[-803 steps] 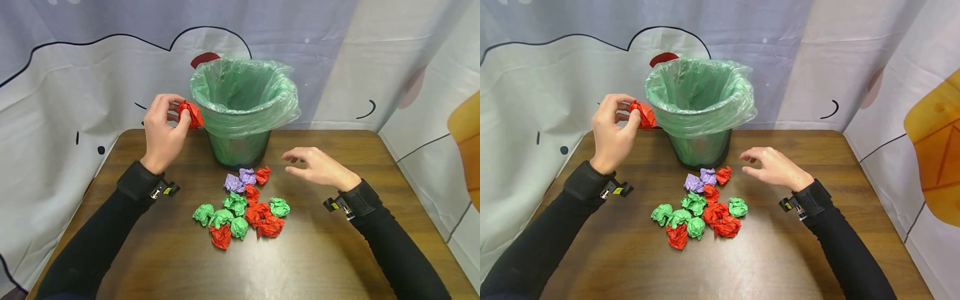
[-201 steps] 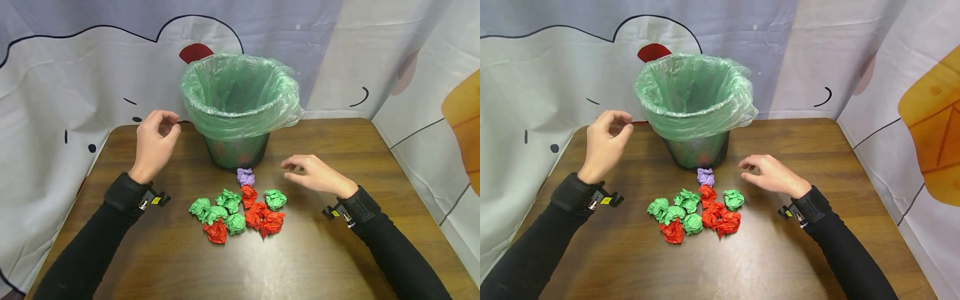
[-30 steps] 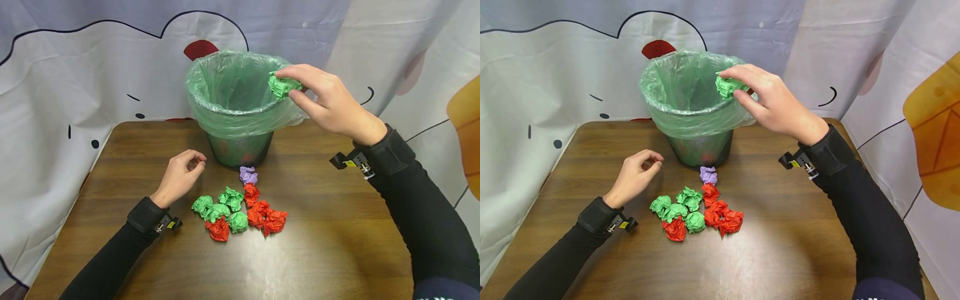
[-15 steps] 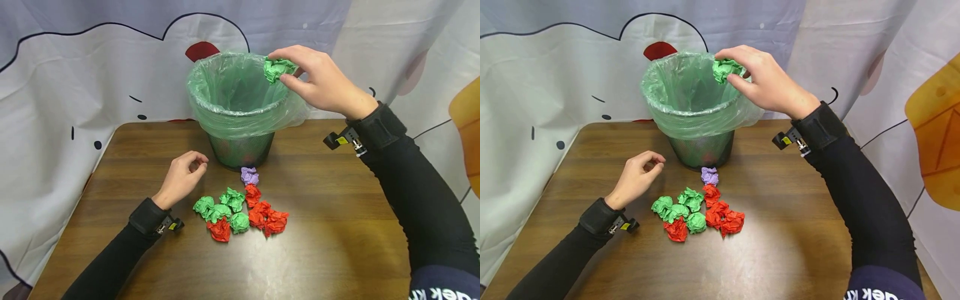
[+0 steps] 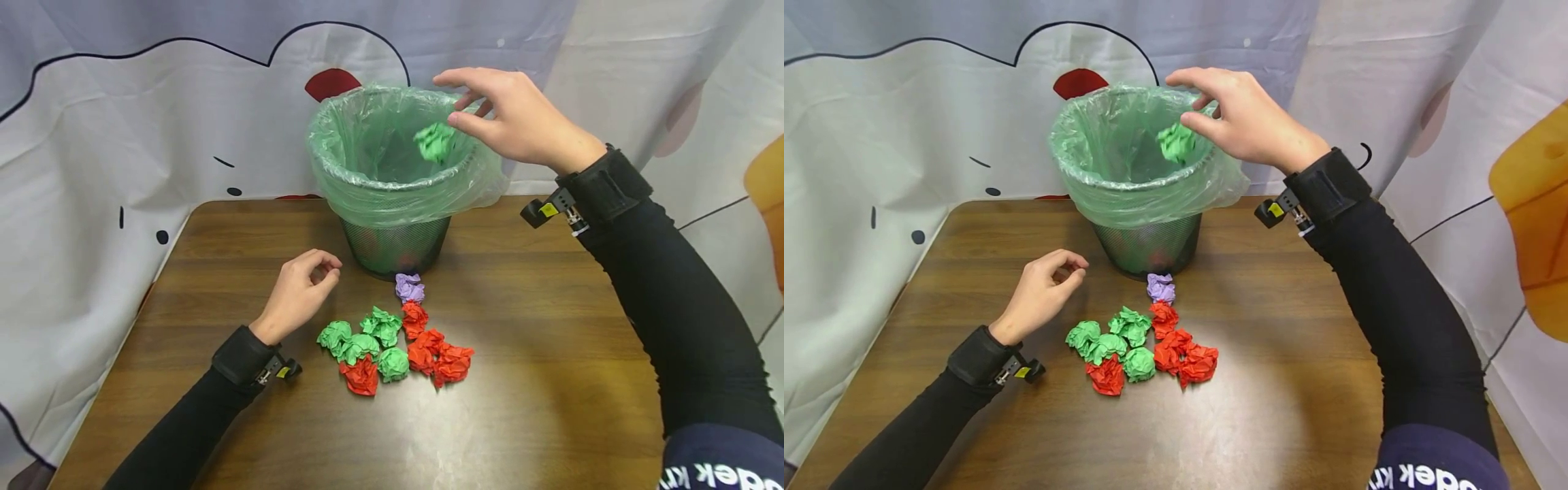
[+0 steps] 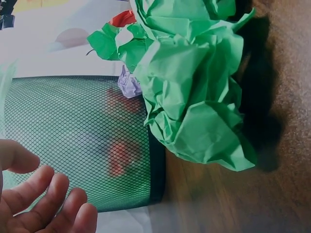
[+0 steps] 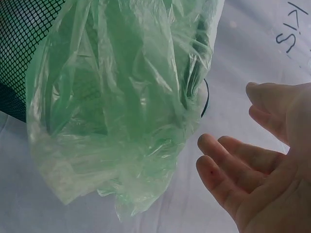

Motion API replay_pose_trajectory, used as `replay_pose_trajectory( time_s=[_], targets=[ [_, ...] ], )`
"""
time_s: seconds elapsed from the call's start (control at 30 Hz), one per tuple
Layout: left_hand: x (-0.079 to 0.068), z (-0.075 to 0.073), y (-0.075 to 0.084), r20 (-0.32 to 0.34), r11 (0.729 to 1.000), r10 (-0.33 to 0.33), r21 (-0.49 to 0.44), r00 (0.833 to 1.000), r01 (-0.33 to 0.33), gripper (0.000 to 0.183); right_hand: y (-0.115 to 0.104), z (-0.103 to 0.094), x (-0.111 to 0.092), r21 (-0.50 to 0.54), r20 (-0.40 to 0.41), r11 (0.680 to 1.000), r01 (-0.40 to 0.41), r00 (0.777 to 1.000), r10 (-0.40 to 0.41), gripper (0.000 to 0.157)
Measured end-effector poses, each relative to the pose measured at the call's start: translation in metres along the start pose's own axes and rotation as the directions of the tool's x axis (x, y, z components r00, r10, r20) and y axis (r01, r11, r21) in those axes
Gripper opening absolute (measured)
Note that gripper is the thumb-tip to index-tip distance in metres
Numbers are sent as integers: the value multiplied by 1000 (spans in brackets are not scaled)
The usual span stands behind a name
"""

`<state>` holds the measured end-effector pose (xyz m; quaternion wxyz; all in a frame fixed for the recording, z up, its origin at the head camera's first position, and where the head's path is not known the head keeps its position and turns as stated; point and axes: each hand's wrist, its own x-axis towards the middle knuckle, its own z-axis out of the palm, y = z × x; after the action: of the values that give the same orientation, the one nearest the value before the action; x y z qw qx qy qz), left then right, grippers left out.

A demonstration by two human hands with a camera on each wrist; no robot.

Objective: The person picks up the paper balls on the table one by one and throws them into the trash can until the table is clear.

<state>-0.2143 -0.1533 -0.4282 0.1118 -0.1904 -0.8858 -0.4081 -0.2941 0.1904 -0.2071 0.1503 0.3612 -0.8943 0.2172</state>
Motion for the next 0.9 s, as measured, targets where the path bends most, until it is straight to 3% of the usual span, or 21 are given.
replay_pose_trajectory(
  time_s=[0.17, 0.9],
  targets=[
    [-2, 0, -1, 7, 1000, -5, -2, 1000, 5, 9, 2, 0, -7, -8, -9, 1000, -11, 1000, 11, 43],
    [-12, -2, -1, 30, 1000, -22, 13, 999, 22, 9, -1, 9, -56, -35, -68, 989, 141, 987, -143, 28]
  ],
)
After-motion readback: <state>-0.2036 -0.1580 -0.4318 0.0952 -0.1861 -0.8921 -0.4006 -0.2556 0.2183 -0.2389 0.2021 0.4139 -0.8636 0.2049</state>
